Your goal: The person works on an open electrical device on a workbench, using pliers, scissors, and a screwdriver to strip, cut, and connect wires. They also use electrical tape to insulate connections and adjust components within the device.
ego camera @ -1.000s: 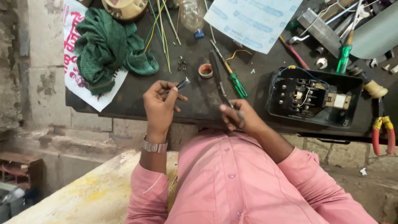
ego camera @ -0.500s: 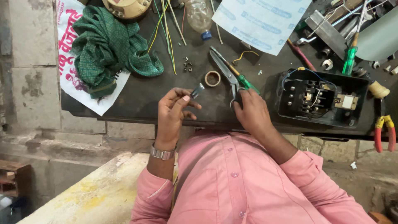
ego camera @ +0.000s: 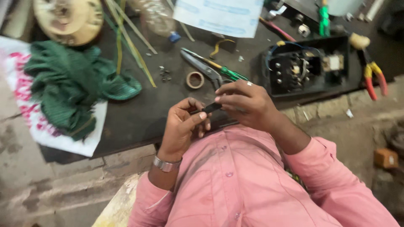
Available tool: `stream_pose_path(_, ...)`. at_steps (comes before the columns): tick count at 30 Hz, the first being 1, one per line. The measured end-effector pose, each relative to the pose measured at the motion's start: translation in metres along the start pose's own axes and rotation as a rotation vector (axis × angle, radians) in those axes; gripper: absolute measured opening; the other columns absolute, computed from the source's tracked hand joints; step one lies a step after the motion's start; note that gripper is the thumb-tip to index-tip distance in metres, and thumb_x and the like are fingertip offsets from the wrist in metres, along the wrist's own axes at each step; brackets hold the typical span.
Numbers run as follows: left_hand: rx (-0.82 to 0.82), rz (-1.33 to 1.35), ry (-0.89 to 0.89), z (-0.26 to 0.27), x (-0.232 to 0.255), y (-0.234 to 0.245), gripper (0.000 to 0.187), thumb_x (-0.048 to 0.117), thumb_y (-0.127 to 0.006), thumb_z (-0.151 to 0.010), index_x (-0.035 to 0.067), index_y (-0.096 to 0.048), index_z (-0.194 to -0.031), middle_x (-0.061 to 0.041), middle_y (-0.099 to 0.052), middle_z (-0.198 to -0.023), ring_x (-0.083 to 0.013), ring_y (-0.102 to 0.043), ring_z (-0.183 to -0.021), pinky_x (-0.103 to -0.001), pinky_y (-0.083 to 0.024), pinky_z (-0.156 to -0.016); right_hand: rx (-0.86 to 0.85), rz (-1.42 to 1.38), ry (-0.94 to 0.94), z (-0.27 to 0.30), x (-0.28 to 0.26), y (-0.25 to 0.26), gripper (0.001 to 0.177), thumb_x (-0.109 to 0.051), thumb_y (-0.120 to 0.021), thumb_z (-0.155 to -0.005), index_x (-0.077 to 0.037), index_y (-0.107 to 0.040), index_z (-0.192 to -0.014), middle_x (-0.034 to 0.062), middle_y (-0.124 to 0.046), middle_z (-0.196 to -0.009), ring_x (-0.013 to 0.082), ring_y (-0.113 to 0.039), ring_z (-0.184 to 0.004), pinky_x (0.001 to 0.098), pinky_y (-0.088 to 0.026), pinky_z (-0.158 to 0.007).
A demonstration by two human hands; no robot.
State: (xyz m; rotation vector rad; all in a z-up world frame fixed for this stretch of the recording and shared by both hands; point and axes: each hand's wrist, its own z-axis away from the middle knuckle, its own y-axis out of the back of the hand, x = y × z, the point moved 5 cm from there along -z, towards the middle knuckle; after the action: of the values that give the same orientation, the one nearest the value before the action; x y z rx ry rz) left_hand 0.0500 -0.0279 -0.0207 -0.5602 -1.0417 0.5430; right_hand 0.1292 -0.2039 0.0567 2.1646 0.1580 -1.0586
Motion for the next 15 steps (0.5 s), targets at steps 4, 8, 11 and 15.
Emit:
stream_pose_path(4,-0.069,0.071,0.137,-0.008,-0.01,-0.001,0.011,0.001,-0.067,-0.095,-0.001,-0.061,-0.103,-0.013,-0.071,-0.093,-0.0144,-0.068,-0.068,-0.022,-0.05,-0.05,-0.014,0.14,0.026,0.015,0.0,0.005,0.023,-0.003,-0.085,-0.082,-0.009,-0.072,-0.1,0.0081,-0.071,-0.11,0.0226,-0.069,-0.084,0.0351,-0.055,-0.07)
stream_pose_path(8,-0.076,0.121,0.196,-0.015,-0.019,-0.011,0.012,0.002,-0.065,-0.095,-0.001,-0.06,-0.106,-0.014,-0.072,-0.094,-0.015,-0.069,-0.067,-0.022,-0.05,-0.048,-0.016,0.138,-0.043,0.024,0.008,0.015,0.021,-0.005,-0.086,-0.082,-0.007,-0.073,-0.099,0.0085,-0.07,-0.107,0.0241,-0.069,-0.085,0.036,-0.055,-0.071)
stream_pose_path(11,0.039,-0.086,0.183,-0.025,-0.026,-0.015,0.026,0.004,-0.064,-0.093,-0.003,-0.064,-0.118,-0.015,-0.073,-0.095,-0.0143,-0.07,-0.066,-0.023,-0.053,-0.049,-0.03,0.213,-0.091,0.028,0.022,0.032,0.02,-0.005,-0.086,-0.081,-0.007,-0.074,-0.098,0.0079,-0.07,-0.102,0.0253,-0.069,-0.087,0.0367,-0.055,-0.072)
stream_pose_path(15,0.098,-0.176,0.06,-0.037,-0.031,-0.032,0.034,0.003,-0.065,-0.092,0.003,-0.057,-0.125,-0.012,-0.073,-0.098,-0.0118,-0.07,-0.071,-0.021,-0.054,-0.053,-0.104,0.304,-0.231,0.026,0.055,0.091,0.02,-0.003,-0.085,-0.086,-0.011,-0.078,-0.102,0.0064,-0.07,-0.103,0.0223,-0.071,-0.09,0.0342,-0.057,-0.074)
